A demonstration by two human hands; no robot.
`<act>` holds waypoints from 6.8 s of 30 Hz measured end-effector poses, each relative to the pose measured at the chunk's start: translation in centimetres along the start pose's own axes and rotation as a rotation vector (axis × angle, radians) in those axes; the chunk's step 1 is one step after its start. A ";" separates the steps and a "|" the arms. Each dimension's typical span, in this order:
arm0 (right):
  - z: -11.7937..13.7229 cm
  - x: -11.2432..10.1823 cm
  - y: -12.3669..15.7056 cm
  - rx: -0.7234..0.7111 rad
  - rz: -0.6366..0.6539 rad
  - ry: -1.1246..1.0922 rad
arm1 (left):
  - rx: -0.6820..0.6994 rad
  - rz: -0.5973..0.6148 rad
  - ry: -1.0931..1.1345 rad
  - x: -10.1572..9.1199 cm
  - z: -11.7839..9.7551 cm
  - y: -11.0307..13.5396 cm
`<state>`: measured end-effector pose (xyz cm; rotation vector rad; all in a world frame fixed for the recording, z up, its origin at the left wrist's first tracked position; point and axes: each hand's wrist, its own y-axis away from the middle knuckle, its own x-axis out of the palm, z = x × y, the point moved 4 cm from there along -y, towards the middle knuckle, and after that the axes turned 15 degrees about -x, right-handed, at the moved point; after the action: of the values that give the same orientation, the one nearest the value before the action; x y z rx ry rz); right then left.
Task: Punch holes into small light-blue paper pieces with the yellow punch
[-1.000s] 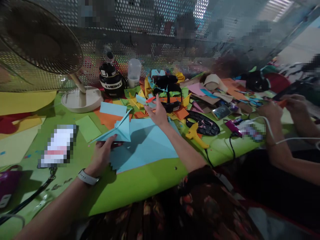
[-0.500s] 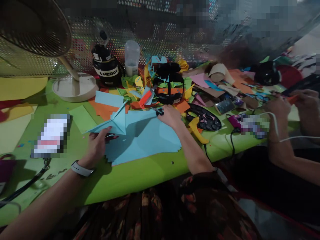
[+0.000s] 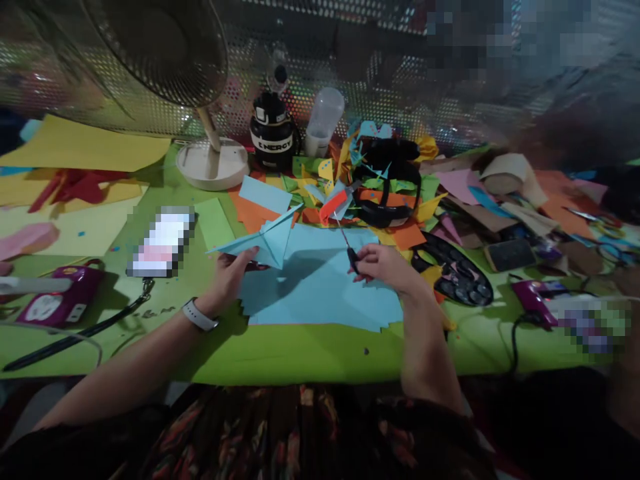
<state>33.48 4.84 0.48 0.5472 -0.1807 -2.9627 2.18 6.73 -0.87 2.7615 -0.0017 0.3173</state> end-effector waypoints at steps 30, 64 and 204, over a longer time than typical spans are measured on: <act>4.7 11.2 -0.4 -0.368 -0.363 -0.345 | 0.047 0.237 -0.223 0.4 1.0 0.1; 2.9 14.6 2.5 -0.153 0.315 -0.089 | -0.055 0.047 0.114 -0.3 0.4 -0.1; 3.6 15.1 1.5 -0.085 0.269 -0.438 | -0.006 0.155 -0.295 0.5 -0.1 1.1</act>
<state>18.29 1.52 -1.18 -0.1345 -0.1527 -2.7629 2.59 5.79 -0.29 2.7809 -0.2914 -0.0534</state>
